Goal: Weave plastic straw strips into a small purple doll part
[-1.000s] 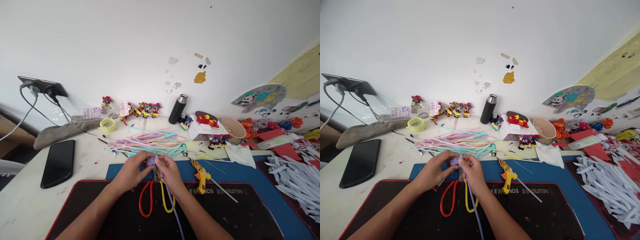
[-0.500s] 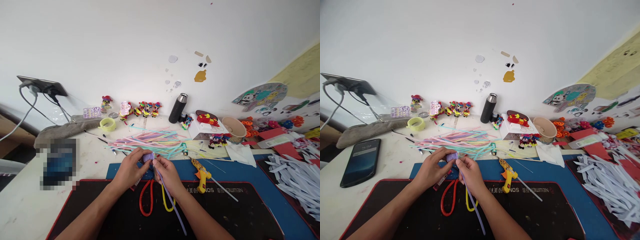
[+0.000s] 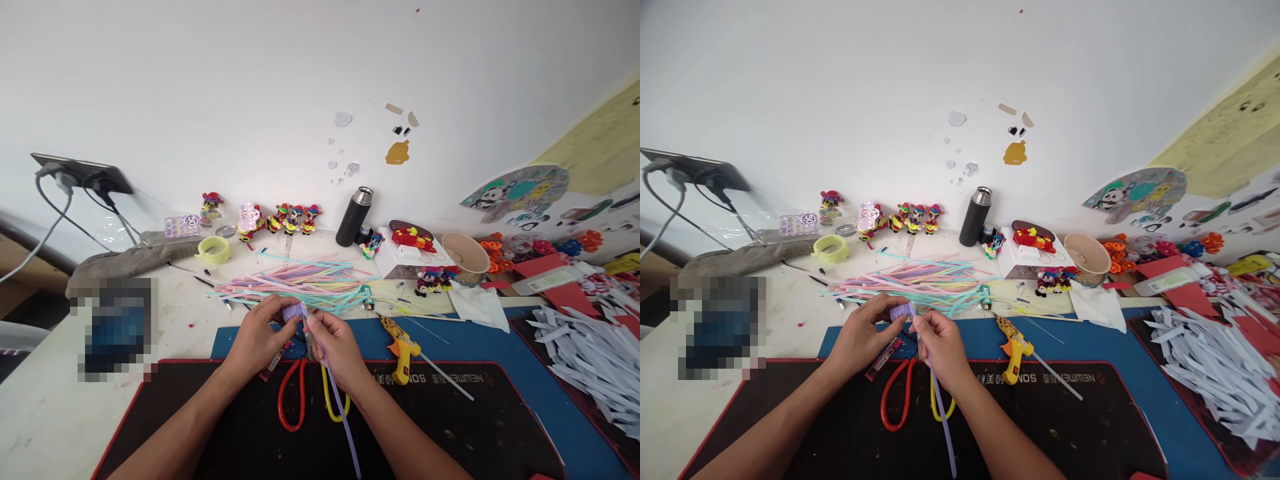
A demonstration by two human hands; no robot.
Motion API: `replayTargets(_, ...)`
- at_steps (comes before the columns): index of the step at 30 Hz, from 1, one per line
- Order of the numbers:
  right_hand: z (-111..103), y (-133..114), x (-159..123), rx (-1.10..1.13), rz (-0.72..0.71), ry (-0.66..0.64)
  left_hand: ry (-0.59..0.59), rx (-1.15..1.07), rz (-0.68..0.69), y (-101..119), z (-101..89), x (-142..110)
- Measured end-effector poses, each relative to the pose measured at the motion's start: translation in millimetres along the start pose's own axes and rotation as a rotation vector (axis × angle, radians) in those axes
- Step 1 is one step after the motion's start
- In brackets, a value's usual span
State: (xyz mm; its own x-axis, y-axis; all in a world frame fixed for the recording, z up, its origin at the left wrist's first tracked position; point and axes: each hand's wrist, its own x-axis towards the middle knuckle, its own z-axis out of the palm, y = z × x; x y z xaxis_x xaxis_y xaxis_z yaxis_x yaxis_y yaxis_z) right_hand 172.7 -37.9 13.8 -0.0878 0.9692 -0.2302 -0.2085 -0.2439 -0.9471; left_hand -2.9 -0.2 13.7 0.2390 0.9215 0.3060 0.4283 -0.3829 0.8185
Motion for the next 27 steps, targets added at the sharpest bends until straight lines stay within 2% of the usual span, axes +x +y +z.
replayTargets(10,0.9,7.0,1.6,-0.001,0.008,-0.008,0.011,-0.045,-0.019,4.8,-0.5,2.0)
replayTargets(18,3.9,7.3,0.1,-0.011,0.000,-0.016,0.068,-0.072,-0.060,3.6,-1.5,3.3)
replayTargets(27,6.5,4.8,-1.0,-0.019,0.020,-0.008,0.065,-0.108,-0.093,4.4,-2.0,3.6)
